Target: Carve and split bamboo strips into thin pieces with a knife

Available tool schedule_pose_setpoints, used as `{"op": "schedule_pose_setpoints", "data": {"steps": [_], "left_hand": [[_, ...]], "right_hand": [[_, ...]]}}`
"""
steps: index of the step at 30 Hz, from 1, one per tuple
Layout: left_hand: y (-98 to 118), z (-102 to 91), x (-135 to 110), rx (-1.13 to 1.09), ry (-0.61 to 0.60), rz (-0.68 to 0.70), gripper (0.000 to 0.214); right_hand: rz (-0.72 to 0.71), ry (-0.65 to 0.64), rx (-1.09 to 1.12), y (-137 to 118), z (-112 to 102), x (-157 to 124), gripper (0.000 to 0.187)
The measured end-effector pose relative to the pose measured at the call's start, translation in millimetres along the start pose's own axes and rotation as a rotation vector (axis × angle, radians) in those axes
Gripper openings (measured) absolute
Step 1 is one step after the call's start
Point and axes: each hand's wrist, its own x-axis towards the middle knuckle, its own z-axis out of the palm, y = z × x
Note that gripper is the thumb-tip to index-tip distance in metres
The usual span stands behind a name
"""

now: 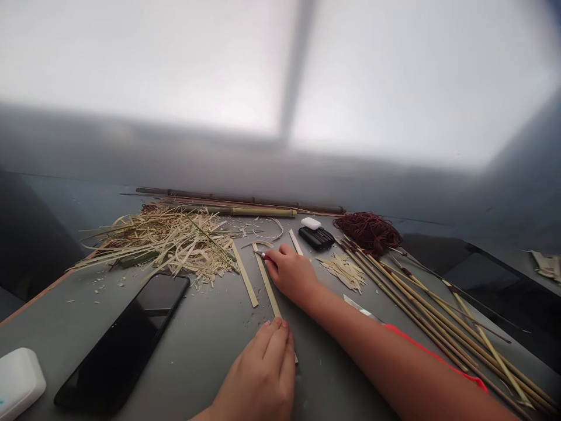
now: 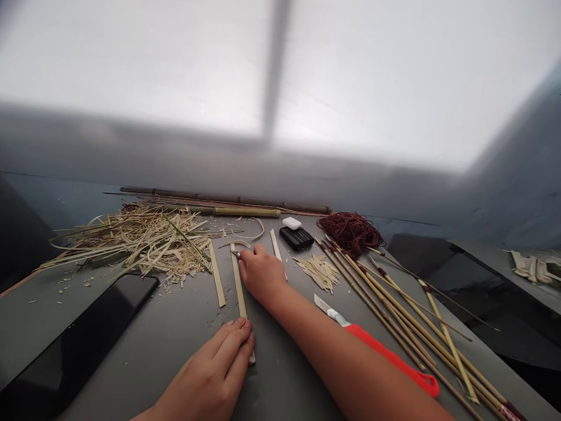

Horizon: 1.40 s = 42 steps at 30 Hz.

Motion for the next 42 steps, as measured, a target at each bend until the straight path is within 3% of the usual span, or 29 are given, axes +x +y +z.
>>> {"op": "schedule_pose_setpoints", "data": {"steps": [9, 14, 20, 24, 31, 36, 39, 42], "left_hand": [[-0.8, 15.2, -1.5, 0.018, 0.14, 0.013, 0.026], [1.0, 20.2, -2.2, -0.014, 0.175, -0.036, 0.026], [4.0, 5.3, 7.4, 0.007, 0.269, -0.079, 0.027], [4.7, 3.1, 6.5, 0.01, 0.243, -0.076, 0.026], [5.0, 16.5, -3.7, -0.006, 0.208, -0.087, 0.024], [-0.7, 9.0, 0.5, -0.011, 0.202, -0.049, 0.025], [-3.8, -2.5, 5.9, -0.038, 0.146, 0.028, 0.029], [-7.7, -11.9, 12.2, -0.112, 0.203, 0.129, 0.026]], "right_hand": [[-0.018, 0.014, 0.032, -4.0, 6.4, 46.5, 0.026], [-0.032, 0.032, 0.0, 5.8, -6.9, 21.2, 0.027], [-0.134, -0.012, -0.052, 9.2, -15.5, -11.0, 0.028], [-0.094, 0.004, -0.051, 3.2, -8.2, 6.0, 0.029], [-0.072, 0.042, 0.065, 3.5, 4.2, 39.1, 0.028], [-0.123, 0.082, 0.198, 21.0, -10.0, 17.8, 0.025], [-0.181, 0.101, 0.288, 33.6, -26.8, -9.4, 0.025], [-0.24, 0.143, 0.451, 48.0, -37.0, -42.0, 0.024]]}}
